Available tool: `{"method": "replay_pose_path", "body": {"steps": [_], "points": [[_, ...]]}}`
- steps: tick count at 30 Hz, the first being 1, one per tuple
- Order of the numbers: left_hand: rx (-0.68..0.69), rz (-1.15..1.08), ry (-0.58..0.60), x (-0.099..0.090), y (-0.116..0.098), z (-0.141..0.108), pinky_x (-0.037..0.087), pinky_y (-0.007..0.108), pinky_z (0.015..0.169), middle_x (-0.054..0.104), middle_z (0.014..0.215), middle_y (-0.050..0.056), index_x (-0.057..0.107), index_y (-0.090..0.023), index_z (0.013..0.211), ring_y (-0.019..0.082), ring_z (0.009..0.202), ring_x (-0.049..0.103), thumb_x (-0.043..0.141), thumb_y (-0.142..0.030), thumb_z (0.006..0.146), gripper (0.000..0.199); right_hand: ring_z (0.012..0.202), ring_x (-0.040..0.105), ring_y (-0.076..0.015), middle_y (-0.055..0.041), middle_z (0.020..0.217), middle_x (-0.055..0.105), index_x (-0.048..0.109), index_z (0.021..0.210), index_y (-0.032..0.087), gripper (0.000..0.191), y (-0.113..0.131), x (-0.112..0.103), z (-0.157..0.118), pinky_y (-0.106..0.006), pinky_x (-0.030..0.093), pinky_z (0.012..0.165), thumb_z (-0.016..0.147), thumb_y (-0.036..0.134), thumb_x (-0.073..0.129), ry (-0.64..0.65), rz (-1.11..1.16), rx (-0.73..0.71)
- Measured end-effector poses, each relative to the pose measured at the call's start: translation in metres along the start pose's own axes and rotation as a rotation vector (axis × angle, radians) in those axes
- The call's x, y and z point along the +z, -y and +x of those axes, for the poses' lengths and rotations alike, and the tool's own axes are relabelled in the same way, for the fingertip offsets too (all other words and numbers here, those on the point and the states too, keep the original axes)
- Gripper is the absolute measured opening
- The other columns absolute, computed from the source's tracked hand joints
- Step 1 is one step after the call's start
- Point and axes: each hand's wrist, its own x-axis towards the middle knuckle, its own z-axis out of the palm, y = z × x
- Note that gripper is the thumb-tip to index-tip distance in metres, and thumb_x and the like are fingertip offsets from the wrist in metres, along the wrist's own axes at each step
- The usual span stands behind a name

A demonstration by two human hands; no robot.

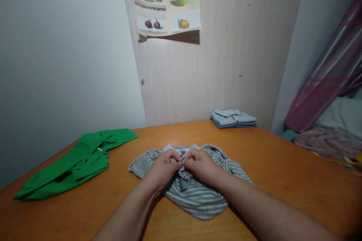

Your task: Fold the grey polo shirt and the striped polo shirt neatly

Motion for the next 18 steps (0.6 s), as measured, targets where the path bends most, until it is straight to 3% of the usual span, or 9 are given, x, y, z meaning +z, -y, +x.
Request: {"method": "replay_pose_path", "body": {"steps": [9,18], "points": [[-0.026,0.065,-0.011,-0.0032,0.0029,0.0009,0.026,0.021,0.053,0.051,0.06,-0.006,0.055,-0.018,0.075,0.009,0.054,0.043,0.07,-0.028,0.059,0.023,0.04,0.051,-0.0085,0.0079,0.049,0.055,0.056,0.071,0.02,0.008,-0.0015,-0.0018,0.0005,-0.018,0.033,0.04,0.069,0.023,0.063,0.048,0.124,0.035],[-0.05,0.119,-0.053,-0.0015,0.0093,0.0026,0.023,0.022,0.052,0.048,0.057,-0.006,0.053,-0.019,0.071,0.009,0.053,0.04,0.06,-0.026,0.064,0.013,0.041,0.055,-0.0093,0.0074,0.048,0.055,0.055,0.069,0.019,0.004,-0.0006,-0.0013,0.0011,-0.018,0.034,0.041,0.071,0.017,0.057,0.049,0.078,0.057]]}}
